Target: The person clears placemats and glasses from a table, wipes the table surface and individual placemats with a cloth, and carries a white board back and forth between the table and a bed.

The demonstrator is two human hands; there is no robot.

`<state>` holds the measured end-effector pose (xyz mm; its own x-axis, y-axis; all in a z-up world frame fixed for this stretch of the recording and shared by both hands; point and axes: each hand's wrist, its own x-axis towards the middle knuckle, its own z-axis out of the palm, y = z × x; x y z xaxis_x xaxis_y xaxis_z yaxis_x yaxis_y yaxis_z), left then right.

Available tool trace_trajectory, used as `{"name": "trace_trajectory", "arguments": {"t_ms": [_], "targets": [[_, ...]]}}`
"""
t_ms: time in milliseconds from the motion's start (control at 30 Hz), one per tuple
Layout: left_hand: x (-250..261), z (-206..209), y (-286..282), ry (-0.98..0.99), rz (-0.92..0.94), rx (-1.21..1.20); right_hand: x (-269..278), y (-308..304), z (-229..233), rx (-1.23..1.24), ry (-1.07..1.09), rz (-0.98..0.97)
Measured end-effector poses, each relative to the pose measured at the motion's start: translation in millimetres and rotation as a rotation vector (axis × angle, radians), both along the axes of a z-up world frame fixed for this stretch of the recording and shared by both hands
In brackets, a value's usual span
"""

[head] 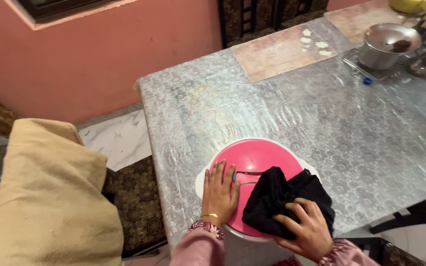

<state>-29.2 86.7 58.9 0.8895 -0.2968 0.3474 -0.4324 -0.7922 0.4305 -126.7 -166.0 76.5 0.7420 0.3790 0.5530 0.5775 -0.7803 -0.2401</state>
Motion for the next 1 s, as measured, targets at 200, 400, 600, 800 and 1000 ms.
{"name": "trace_trajectory", "arguments": {"t_ms": [200,400,600,800,1000], "targets": [[-2,-8,-2,0.006,0.006,0.063,21,-16,-6,0.197,0.017,-0.222],[-11,-7,-11,0.032,0.116,0.099,40,-22,4,0.22,0.062,-0.366],[-32,-5,-34,-0.041,0.279,0.128,71,-31,18,0.102,0.091,-0.321],[-21,0,-19,-0.048,0.149,0.123,69,-38,29,0.006,0.164,-0.154],[-20,6,-23,0.053,0.168,0.145,83,-77,2,0.112,0.159,-0.129]]}}
